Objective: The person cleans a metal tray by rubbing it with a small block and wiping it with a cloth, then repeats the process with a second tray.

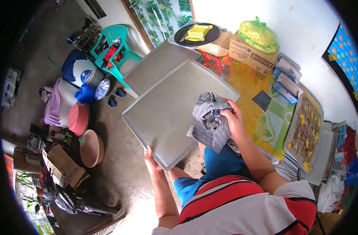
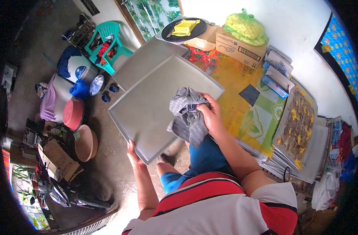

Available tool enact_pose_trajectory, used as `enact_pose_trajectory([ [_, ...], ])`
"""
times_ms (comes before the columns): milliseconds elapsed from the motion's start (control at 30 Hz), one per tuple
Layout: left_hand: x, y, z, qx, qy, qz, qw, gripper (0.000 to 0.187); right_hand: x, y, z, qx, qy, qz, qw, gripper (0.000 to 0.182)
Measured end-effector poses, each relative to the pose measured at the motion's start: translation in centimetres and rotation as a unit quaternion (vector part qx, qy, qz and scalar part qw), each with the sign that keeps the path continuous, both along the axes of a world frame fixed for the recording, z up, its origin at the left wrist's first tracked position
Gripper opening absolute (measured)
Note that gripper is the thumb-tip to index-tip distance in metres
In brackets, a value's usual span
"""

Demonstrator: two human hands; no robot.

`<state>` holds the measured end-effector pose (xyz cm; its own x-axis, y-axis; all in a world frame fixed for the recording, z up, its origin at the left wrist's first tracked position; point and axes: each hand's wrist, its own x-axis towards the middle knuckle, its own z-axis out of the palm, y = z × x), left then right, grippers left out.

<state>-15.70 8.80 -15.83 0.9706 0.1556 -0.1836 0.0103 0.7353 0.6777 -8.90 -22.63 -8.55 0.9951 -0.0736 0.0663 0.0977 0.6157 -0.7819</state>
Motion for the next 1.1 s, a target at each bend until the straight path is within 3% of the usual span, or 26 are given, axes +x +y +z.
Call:
enact_pose_trajectory([
  [267, 12.0, 4.8, -0.1, -0.003, -0.047, 0.015, 0.999, 0.043, 1.0, 1.3, -1.0, -0.024, 0.041, 0.018, 0.999, 0.034],
  [367, 17.5, 6.9, -1.9, 0.092, -0.001, 0.066, 0.994, 0.041, 1.1, 1.3, -0.9, -0.03, 0.053, 0.002, 0.998, 0.035],
  [400, 19.5, 7.7, -2.6, 0.173, 0.071, 0.101, 0.977, 0.041, 1.1, 1.1, -1.1, -0.027, 0.067, -0.003, 0.997, 0.034],
  [500, 24.9, 9.7, -6.1, 0.16, 0.027, 0.097, 0.982, 0.042, 1.3, 0.2, -1.9, -0.017, 0.105, -0.015, 0.994, 0.035],
  [600, 28.5, 9.9, -6.7, 0.136, 0.041, 0.083, 0.986, 0.042, 1.7, -0.7, -2.5, -0.005, 0.137, -0.023, 0.99, 0.036],
  [800, 33.8, 10.8, -9.2, 0.099, 0.079, 0.051, 0.991, 0.044, 2.4, -1.3, -2.9, 0.018, 0.163, -0.019, 0.986, 0.037],
  [900, 34.2, 8.7, -8.6, 0.192, 0.131, 0.121, 0.965, 0.043, 2.7, -0.7, -3.3, 0.015, 0.175, -0.014, 0.984, 0.038],
  [1100, 34.5, 10.4, -9.5, 0.23, 0.098, 0.05, 0.967, 0.045, 2.9, 0.4, -4.1, -0.024, 0.175, 0.004, 0.984, 0.034],
])
